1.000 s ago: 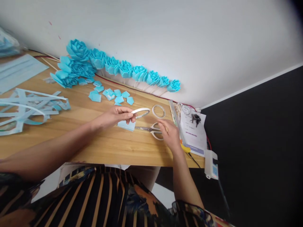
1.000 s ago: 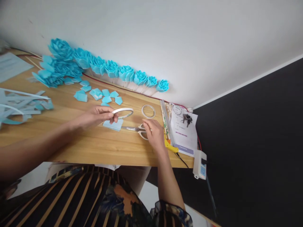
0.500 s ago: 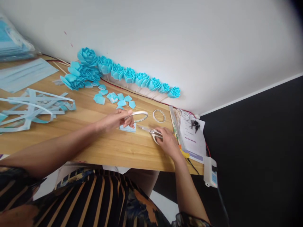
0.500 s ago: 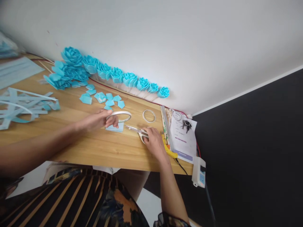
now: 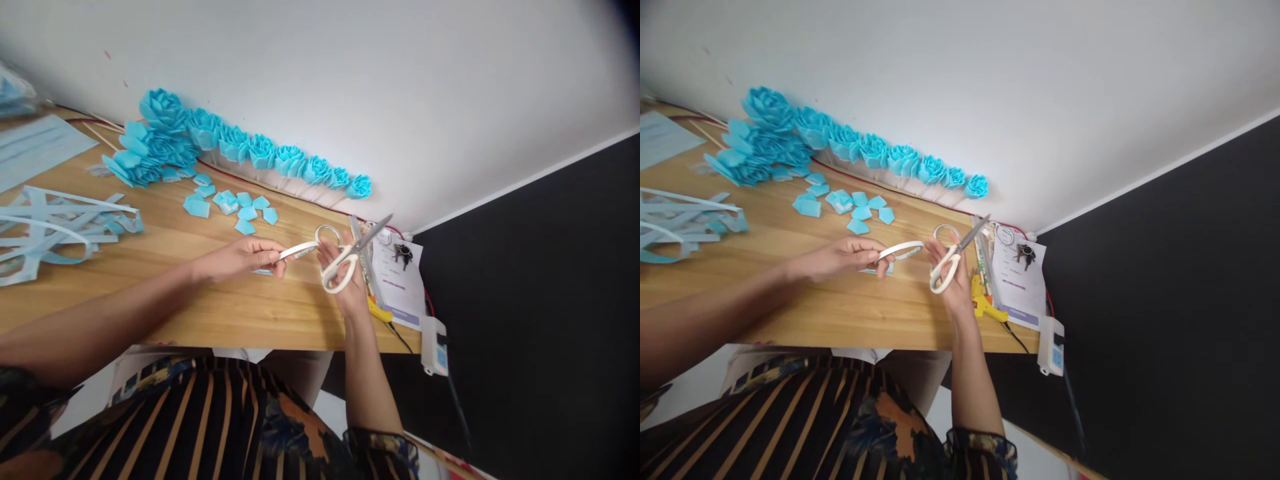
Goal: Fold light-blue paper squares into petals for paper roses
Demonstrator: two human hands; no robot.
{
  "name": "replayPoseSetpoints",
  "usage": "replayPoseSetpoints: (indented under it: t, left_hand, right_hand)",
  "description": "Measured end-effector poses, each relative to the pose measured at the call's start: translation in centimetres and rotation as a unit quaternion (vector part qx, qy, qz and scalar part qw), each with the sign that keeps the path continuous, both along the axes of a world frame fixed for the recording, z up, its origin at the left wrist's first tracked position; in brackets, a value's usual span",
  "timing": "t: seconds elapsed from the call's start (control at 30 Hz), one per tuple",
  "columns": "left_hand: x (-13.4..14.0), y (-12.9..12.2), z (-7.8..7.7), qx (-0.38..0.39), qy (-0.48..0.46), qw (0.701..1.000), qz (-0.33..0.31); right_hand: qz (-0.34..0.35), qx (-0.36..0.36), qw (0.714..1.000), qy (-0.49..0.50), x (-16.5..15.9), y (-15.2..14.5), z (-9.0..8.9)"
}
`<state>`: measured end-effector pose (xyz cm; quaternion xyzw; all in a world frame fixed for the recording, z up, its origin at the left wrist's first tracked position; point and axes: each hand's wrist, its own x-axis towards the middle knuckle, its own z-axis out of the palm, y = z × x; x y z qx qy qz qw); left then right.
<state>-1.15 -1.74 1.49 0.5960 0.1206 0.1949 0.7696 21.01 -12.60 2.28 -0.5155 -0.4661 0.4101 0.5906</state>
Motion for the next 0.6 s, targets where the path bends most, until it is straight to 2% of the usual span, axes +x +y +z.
replayPoseSetpoints:
  t: [0.13, 0.27, 0.37, 0.5, 0.6]
  left_hand:
    - [0.1, -0.3, 0.2, -0.033, -0.023, 0.999, -0.005]
    - [0.3, -0.4, 0.4, -0.062, -0.033, 0.996, 0.048]
    - [0.3, -0.2, 0.5, -0.06, -0.017, 0.995, 0.083]
    - [0.3, 0.1, -0.2, -0.042, -0.021, 0.995, 0.091]
    - [0.3, 0.3, -0.8, -0.037, -0.029, 0.995, 0.088]
  right_hand:
    - [0.032, -0.014, 0.999, -0.015, -0.7, 1.3, -0.7]
    - [-0.014, -0.001, 1.0, 0.016, -1.1, 1.5, -1.6]
    - [-0.022, 0.0, 1.0, -0.005, -1.6, 0.7, -1.4]
    - [0.023, -0.03, 0.999, -0.04, -2.6, -0.7, -0.6]
    - [0.054, -0.063, 0.996, -0.037, -2.8, -1.2, -0.9]
